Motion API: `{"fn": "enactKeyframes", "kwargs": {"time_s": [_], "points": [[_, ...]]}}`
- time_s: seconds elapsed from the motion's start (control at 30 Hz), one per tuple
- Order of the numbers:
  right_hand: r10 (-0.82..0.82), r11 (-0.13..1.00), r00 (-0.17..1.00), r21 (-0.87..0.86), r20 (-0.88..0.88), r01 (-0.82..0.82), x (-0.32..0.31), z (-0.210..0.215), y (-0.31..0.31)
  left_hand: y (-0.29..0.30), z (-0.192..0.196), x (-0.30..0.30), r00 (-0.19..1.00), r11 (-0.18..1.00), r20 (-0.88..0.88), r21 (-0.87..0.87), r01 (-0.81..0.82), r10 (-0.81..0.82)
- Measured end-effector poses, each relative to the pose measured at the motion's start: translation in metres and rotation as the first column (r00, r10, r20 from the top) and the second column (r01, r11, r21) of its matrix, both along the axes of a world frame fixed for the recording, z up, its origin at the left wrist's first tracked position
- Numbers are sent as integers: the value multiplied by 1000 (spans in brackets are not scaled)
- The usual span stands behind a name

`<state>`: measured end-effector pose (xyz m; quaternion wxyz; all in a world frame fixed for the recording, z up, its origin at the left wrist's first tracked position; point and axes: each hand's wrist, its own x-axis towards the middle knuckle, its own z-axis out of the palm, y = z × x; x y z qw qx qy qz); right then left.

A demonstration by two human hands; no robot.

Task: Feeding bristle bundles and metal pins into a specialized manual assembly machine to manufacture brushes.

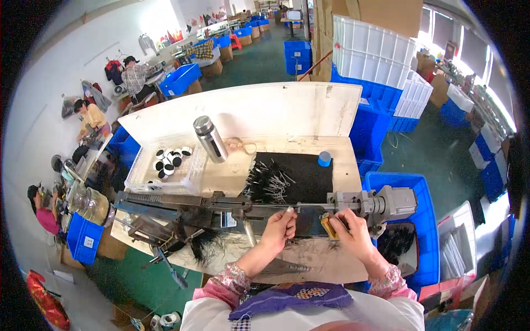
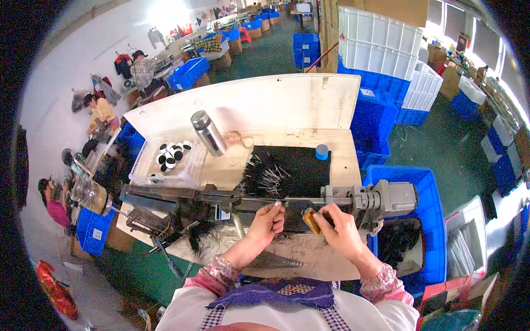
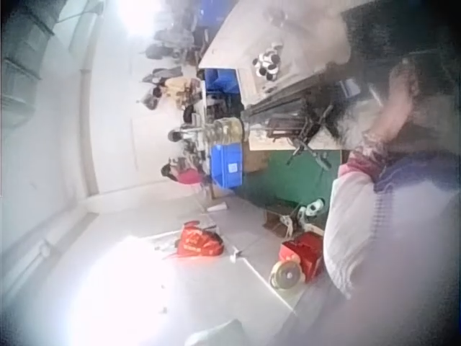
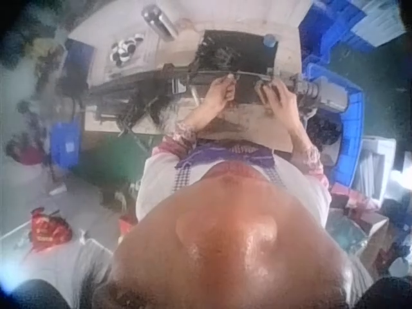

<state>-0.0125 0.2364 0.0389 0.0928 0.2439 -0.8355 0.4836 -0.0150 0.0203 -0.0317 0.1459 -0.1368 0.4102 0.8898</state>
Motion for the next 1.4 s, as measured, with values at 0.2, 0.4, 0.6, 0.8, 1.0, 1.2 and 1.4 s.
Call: {"fn": "enactKeyframes", "kwargs": {"time_s": [0.2, 0.4, 0.6, 0.8, 1.0, 1.2, 1.4], "points": [[37, 999, 998, 10, -50, -36, -4, 10, -8, 12, -2, 14, 961, 955, -59, -109, -277, 272], [178, 959, 945, 263, -273, -104, -88, 3, -76, -6, 9, 3, 881, 833, -253, -302, -464, 400], [492, 758, 854, 399, 170, -516, -116, -13, -120, -13, 8, 1, 919, 910, -171, -161, -382, 356], [432, 799, 821, 265, 373, -540, -102, 5, -106, -10, 11, 10, 921, 910, -100, -142, -388, 377], [444, 716, 775, 343, 449, -608, -109, 3, -108, -5, 8, 13, 909, 906, -110, -101, -412, 401], [422, 747, 752, 276, 507, -605, -110, 6, -109, -6, 10, 15, 899, 895, -81, -92, -436, 429], [441, 801, 540, -42, 716, -597, -128, 9, -109, -17, -2, 9, 941, 936, -162, -145, -322, 298]]}}
